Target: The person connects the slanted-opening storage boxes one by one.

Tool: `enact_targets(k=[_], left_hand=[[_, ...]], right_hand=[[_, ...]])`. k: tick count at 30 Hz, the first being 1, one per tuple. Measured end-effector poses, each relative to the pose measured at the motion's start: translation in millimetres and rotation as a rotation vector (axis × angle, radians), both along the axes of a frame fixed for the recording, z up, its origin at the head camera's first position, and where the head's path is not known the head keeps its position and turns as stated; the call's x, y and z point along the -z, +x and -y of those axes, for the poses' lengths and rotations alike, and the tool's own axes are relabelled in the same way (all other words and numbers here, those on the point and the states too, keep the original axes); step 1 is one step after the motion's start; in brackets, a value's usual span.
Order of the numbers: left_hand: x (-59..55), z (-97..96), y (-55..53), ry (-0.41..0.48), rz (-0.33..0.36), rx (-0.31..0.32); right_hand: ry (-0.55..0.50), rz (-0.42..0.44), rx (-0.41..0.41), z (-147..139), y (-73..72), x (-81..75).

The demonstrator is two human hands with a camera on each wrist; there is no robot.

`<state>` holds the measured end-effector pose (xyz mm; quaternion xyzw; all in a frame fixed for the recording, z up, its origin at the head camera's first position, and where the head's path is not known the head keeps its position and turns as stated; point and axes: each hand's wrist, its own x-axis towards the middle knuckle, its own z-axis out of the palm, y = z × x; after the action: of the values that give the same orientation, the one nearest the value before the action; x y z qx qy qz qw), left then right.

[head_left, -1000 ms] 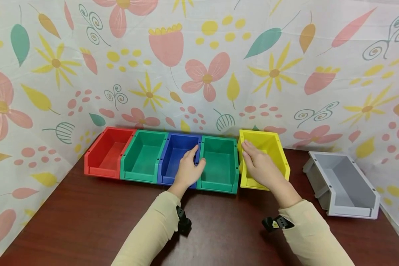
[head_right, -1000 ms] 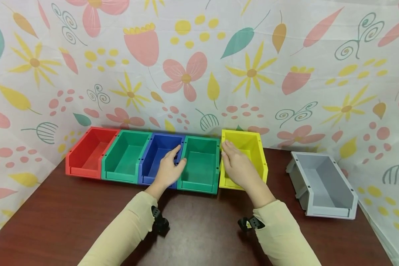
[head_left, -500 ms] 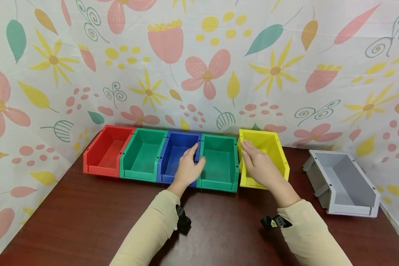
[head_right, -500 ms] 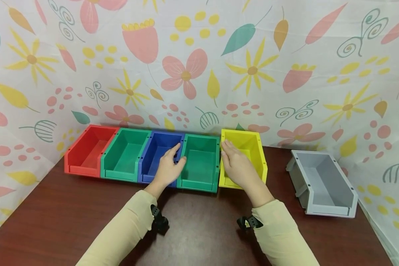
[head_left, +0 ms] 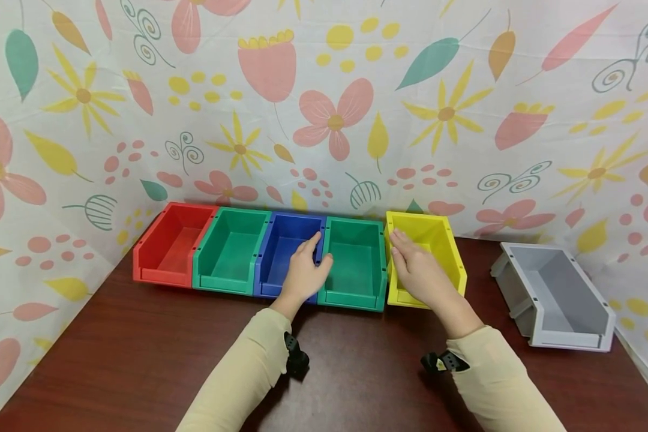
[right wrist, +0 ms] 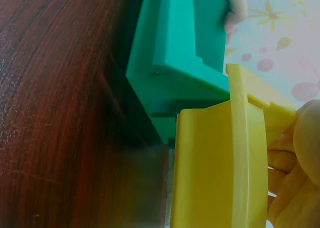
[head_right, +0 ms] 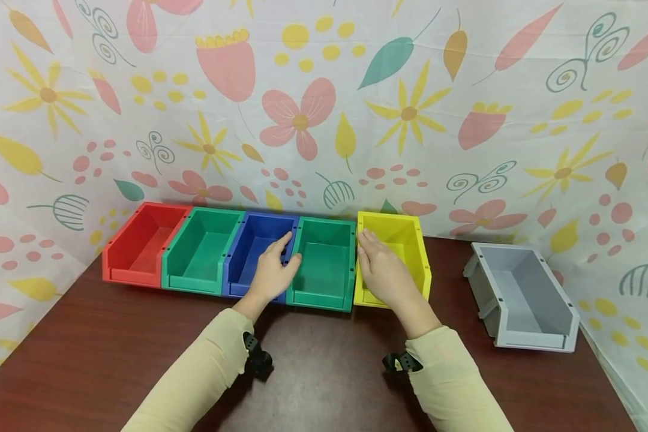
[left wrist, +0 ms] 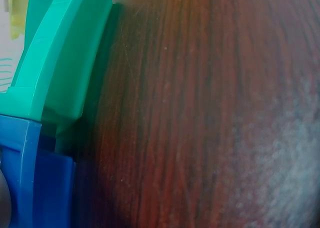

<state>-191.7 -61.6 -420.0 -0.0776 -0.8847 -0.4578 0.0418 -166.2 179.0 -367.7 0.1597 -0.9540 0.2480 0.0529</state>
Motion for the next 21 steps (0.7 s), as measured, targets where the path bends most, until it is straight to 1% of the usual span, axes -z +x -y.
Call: enact_targets(k=[7,14,18,21], left_hand=[[-0.7,2.0,-0.2,-0.003,0.006,0.003],[0.4,2.8,0.7,0.014,0.004,-0.007],[-1.2,2.2,1.4,0.017,0.031,0.007],[-2.6,1.7,1.7,0.022,0.047,0.013]], right_hand=[[0.035,0.004,0.008,2.2,-0.6,3.4],[0.084,0.015,0.01,4.8,0.6,5.7],[0.103,0.022,0.014,3.6,1.7,7.6],[0.111,0.011,0.013,2.7,1.7,10.7]])
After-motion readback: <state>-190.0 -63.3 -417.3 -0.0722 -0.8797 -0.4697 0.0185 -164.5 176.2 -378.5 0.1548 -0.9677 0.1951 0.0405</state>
